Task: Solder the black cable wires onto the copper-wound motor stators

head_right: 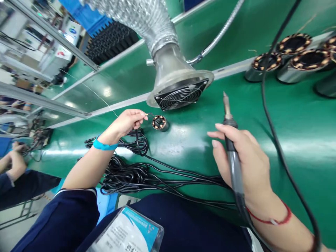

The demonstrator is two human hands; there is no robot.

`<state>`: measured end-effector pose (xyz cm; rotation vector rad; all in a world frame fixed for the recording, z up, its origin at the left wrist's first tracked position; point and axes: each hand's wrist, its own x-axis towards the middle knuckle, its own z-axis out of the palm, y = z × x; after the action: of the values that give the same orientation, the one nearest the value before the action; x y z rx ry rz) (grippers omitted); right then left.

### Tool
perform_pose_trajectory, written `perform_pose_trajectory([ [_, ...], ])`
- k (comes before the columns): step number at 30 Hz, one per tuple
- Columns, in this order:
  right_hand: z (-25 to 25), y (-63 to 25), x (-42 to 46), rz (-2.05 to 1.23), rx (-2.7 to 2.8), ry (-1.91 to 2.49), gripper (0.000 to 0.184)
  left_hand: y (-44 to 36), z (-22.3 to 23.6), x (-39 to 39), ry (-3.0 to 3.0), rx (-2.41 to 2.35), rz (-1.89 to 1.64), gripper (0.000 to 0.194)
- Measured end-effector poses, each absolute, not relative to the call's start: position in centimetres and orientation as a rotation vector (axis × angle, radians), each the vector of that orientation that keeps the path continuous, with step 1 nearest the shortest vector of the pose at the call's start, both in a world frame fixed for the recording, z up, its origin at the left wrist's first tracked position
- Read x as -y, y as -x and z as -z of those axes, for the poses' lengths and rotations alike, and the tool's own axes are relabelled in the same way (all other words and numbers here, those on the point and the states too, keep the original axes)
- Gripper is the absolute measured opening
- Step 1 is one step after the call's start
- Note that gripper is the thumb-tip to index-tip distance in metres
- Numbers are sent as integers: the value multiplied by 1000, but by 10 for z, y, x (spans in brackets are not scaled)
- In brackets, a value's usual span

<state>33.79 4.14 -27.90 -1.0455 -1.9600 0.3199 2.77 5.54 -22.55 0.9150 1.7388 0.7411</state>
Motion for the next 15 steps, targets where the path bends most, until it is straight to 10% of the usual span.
perform_pose_trajectory([
  [15,276,-338,-45,-261,2029,965,65,29,244,-11,-1066,-1992,-760,34],
])
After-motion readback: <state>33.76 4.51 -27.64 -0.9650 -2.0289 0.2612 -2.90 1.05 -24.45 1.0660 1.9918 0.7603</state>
